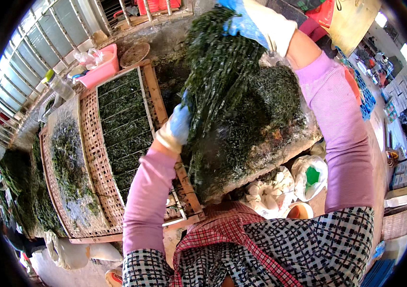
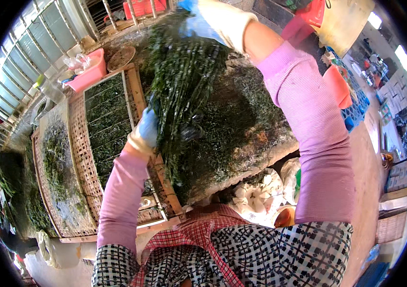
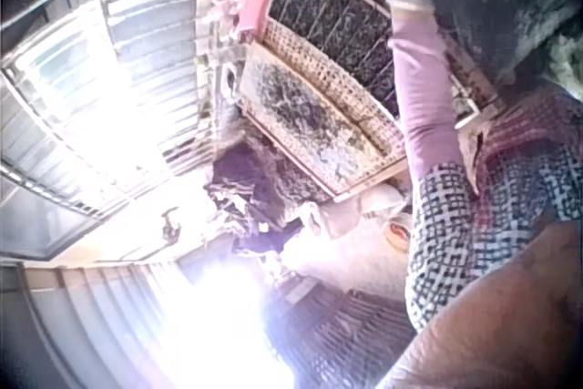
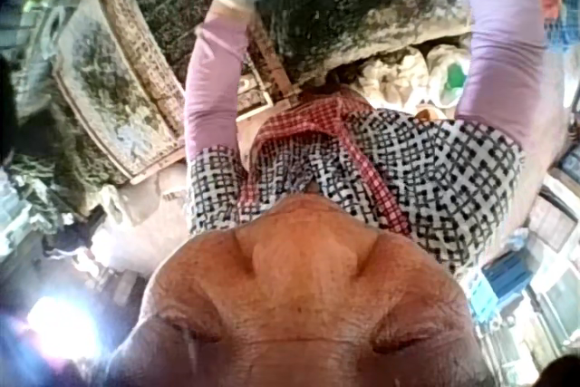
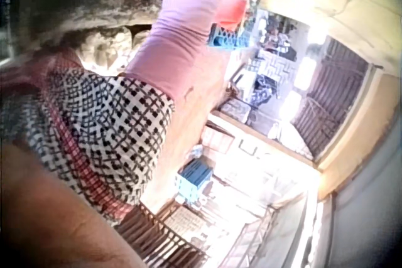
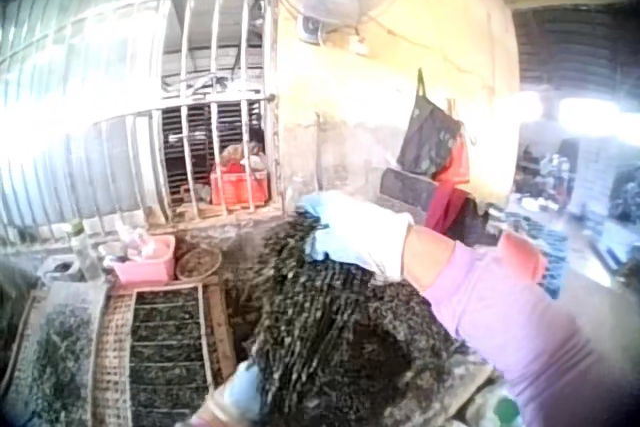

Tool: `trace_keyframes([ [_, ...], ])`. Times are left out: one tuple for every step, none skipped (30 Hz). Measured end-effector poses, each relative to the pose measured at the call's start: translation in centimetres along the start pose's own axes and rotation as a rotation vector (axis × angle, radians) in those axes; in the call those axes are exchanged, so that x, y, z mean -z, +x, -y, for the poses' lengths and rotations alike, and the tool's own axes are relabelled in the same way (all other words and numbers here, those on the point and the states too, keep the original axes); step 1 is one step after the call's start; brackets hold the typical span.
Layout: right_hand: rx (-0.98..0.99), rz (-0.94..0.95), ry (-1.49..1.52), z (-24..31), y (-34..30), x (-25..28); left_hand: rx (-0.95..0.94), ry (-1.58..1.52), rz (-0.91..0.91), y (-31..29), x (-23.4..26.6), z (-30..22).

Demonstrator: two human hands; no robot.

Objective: The person takes handfuls of green leaves from a pile, places them into a wooden mold frame, and uses a handheld press to pack them before moving the shaped leaves onto a large mesh tray.

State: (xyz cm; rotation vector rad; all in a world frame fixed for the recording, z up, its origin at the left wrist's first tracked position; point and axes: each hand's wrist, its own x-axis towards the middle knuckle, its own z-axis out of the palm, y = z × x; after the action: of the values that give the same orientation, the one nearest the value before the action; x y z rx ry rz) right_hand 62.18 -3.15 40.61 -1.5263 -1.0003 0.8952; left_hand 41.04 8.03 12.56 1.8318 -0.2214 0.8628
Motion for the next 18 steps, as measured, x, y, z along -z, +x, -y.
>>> trace_keyframes([
  [0.084,-0.018,-0.064,-3.0,1.1,3.9,-0.194,-0.013,0.004,1.8,-1.9,-3.4],
  [0.184,-0.013,-0.117,-5.1,2.0,6.1,-0.304,-0.046,0.005,1.5,-1.4,-4.2],
  [0.223,-0.009,-0.052,-6.3,1.6,6.5,-0.357,-0.145,0.026,0.0,-0.1,-3.7],
  [0.145,-0.042,0.034,-8.5,2.4,7.4,-0.339,-0.269,0.055,-1.4,1.5,-3.1],
  [0.065,-0.105,0.110,-10.6,2.5,9.4,-0.259,-0.375,0.093,-1.9,2.3,-3.1],
  [0.023,-0.173,0.239,-13.1,2.3,9.3,0.055,-0.301,0.115,-1.8,3.6,-5.7],
  [0.003,-0.178,0.235,-15.2,2.1,9.8,0.357,-0.236,0.156,-1.4,4.6,-8.3],
  [-0.023,-0.182,0.231,-17.4,1.9,10.1,0.374,-0.186,0.124,1.6,3.3,-10.8],
  [-0.019,-0.231,0.076,-19.5,1.6,9.9,0.391,-0.138,0.097,4.7,1.8,-13.4],
  [-0.087,-0.192,0.129,-20.3,1.1,9.5,0.412,-0.090,0.069,7.7,0.5,-16.0],
  [-0.157,-0.147,0.185,-21.3,0.9,8.7,0.542,-0.064,-0.127,10.0,-1.4,-17.7],
  [-0.295,-0.003,0.448,-21.2,0.6,7.3,0.437,-0.076,-0.099,11.7,-0.8,-17.9],
  [-0.199,0.016,0.622,-22.2,-0.2,5.9,0.441,-0.215,-0.081,13.6,-0.7,-17.5],
  [-0.095,0.022,0.790,-23.6,-0.9,5.3,0.487,-0.396,-0.175,15.4,-1.1,-16.6],
  [-0.232,-0.035,0.848,-24.9,-0.9,5.1,0.217,-0.061,-0.082,16.6,-1.0,-15.4],
  [-0.108,-0.016,0.879,-26.5,-1.5,4.6,0.179,0.012,-0.062,17.2,-0.8,-15.1],
  [-0.194,-0.198,0.666,-28.3,-1.6,4.2,0.145,0.081,-0.041,18.0,-1.0,-14.6],
  [-0.244,-0.280,0.502,-29.3,-2.0,3.9,0.343,-0.110,-0.103,19.7,-1.7,-16.5],
])
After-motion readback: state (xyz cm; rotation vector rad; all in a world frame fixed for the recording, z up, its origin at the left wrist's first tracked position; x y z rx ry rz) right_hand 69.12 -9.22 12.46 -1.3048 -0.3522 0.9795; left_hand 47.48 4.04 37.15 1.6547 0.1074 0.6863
